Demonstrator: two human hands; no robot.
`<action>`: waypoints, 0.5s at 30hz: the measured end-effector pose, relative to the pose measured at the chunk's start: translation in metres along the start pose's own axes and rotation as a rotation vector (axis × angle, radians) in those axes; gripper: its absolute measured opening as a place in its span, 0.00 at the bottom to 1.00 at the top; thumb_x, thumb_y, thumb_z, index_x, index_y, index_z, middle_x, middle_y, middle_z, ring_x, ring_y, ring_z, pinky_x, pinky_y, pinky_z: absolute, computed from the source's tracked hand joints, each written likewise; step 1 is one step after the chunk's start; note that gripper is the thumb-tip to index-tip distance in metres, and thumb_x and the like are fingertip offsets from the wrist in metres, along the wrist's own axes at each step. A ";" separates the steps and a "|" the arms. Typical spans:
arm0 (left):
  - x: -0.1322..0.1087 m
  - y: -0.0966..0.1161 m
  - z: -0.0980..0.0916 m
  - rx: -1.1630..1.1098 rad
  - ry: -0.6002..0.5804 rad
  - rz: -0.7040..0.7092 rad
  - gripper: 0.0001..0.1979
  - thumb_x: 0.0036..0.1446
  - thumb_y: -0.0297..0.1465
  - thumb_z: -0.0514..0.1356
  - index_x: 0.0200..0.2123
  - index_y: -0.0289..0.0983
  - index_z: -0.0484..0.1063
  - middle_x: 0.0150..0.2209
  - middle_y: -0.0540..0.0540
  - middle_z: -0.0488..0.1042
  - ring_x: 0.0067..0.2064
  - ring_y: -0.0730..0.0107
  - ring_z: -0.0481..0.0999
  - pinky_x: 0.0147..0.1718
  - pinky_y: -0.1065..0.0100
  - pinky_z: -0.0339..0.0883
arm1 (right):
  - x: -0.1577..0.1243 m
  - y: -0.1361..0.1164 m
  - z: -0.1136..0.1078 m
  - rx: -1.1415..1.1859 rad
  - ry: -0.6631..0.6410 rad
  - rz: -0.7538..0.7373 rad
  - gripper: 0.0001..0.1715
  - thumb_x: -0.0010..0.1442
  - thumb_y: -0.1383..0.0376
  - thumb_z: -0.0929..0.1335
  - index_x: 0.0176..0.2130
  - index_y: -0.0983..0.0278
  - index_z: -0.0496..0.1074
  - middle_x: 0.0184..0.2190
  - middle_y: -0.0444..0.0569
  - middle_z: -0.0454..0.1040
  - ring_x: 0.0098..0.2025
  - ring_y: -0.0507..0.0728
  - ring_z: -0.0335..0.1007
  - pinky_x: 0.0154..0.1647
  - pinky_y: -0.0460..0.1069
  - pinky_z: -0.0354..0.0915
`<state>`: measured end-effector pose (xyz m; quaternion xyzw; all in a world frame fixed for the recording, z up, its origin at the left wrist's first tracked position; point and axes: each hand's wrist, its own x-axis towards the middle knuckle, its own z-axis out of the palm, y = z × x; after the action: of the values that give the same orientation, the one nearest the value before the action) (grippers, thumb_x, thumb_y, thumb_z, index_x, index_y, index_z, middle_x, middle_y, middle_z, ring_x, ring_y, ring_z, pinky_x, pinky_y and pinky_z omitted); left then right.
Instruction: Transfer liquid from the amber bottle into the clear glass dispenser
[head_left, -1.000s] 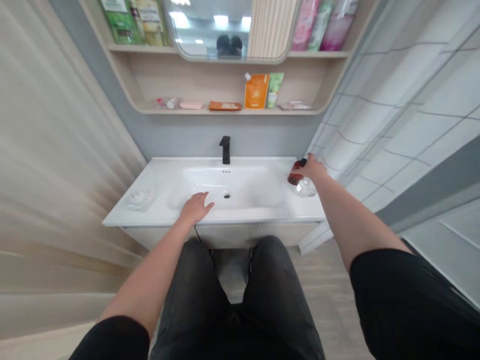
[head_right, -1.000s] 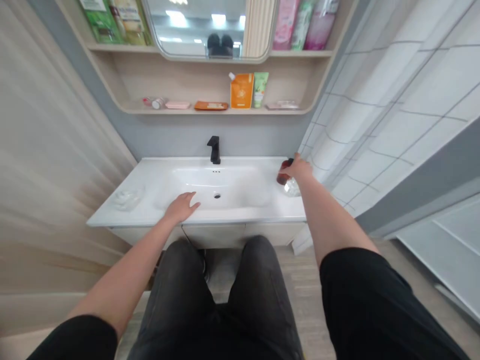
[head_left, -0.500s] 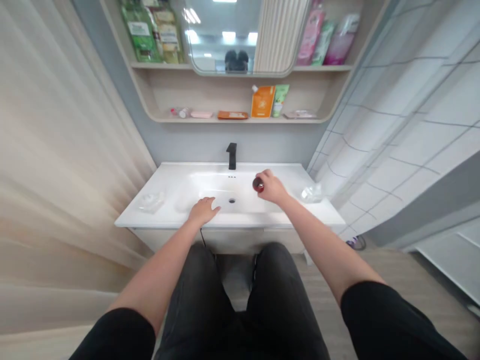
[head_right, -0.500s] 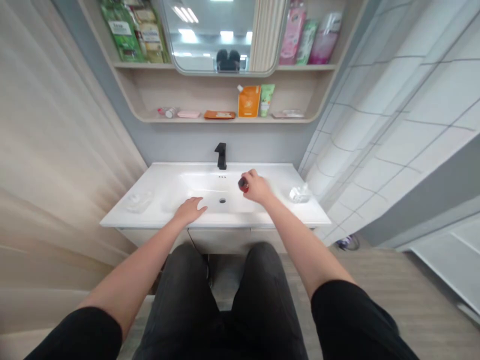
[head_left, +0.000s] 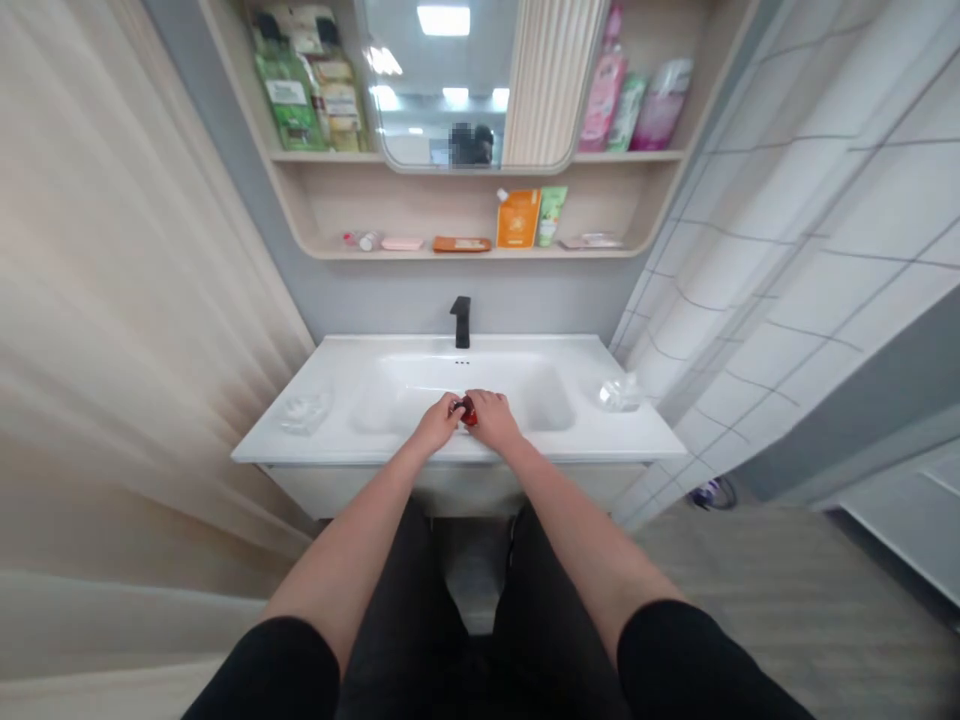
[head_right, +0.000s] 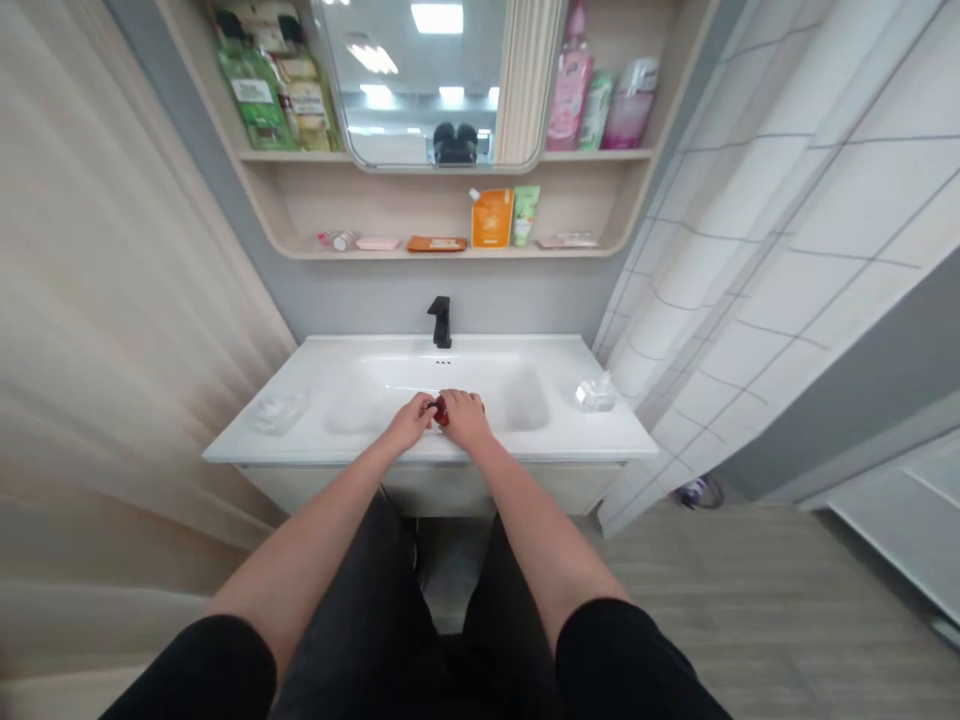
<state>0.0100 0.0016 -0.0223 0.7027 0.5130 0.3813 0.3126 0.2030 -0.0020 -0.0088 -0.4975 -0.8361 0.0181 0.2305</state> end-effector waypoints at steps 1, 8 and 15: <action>0.001 -0.001 -0.001 -0.006 0.002 -0.003 0.09 0.71 0.35 0.61 0.52 0.44 0.74 0.32 0.50 0.77 0.36 0.59 0.80 0.46 0.59 0.72 | 0.000 0.001 0.001 0.002 0.011 0.008 0.36 0.67 0.62 0.75 0.69 0.66 0.67 0.66 0.66 0.77 0.66 0.71 0.73 0.68 0.63 0.61; 0.006 0.001 -0.003 0.049 0.034 -0.087 0.09 0.73 0.34 0.57 0.51 0.40 0.74 0.28 0.52 0.75 0.32 0.61 0.77 0.43 0.61 0.70 | 0.002 -0.003 0.000 -0.079 -0.074 0.129 0.35 0.63 0.50 0.80 0.59 0.63 0.71 0.56 0.61 0.81 0.59 0.70 0.78 0.63 0.60 0.66; 0.022 0.002 -0.004 0.301 0.141 -0.153 0.25 0.76 0.47 0.53 0.29 0.42 0.72 0.30 0.40 0.78 0.42 0.50 0.82 0.48 0.58 0.69 | 0.001 -0.008 -0.004 -0.125 -0.083 0.146 0.34 0.64 0.49 0.79 0.59 0.63 0.69 0.56 0.59 0.80 0.57 0.69 0.78 0.60 0.59 0.69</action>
<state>0.0117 0.0224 -0.0139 0.6719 0.6370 0.3235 0.1953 0.1974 -0.0058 -0.0031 -0.5693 -0.8060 0.0031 0.1621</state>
